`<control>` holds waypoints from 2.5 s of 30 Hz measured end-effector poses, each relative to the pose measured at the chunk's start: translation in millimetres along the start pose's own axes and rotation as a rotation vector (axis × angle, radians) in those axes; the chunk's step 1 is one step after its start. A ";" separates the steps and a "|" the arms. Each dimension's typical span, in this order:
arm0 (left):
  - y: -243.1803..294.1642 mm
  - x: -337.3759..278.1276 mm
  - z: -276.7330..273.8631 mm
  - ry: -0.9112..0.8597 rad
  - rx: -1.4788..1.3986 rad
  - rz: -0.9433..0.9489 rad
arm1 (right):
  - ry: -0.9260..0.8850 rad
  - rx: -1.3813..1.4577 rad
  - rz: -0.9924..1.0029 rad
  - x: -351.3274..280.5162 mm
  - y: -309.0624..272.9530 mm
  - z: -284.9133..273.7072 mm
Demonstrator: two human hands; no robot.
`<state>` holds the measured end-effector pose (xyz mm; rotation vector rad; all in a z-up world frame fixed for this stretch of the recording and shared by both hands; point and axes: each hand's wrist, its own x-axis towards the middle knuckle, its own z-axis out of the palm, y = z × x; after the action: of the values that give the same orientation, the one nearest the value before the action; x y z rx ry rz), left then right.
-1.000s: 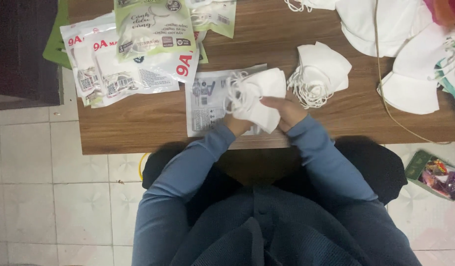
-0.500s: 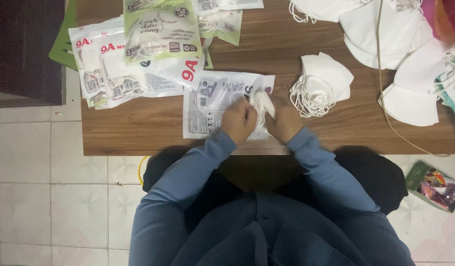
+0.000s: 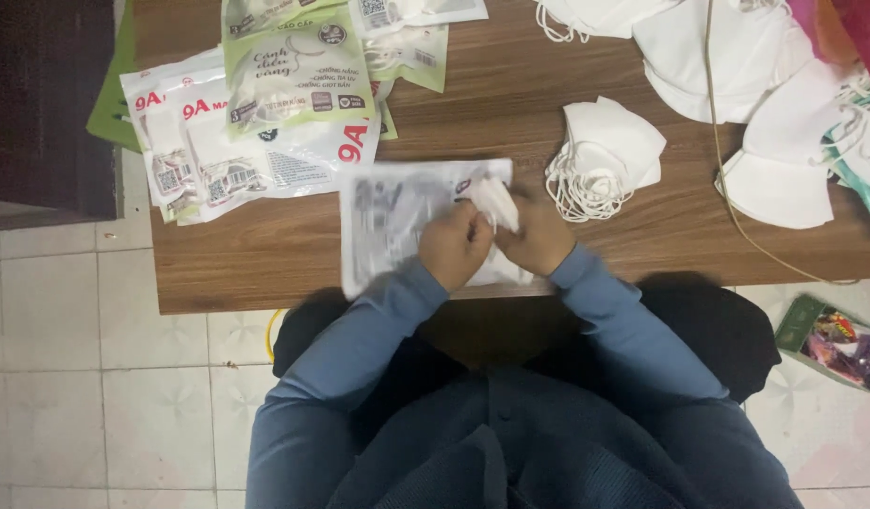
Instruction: A person is seen organizing and stacking white face masks on a wooden table, likely as part of a quality control or packaging process.
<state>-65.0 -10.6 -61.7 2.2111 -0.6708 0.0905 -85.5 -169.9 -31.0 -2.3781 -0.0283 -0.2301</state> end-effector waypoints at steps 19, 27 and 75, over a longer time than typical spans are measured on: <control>67.5 -21.2 -6.3 -0.063 -0.141 0.319 | -0.212 0.392 0.148 -17.0 50.1 42.2; 74.1 14.0 -53.5 -0.125 -0.420 0.366 | -0.268 0.645 0.288 -17.3 84.6 29.4; 50.5 89.1 -135.3 0.492 -0.104 0.169 | 0.243 -0.612 0.990 2.3 313.8 -232.4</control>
<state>6.8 21.6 88.6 1.9219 -0.5655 0.6482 -92.9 -557.6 -77.4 -2.5947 1.4663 -0.0367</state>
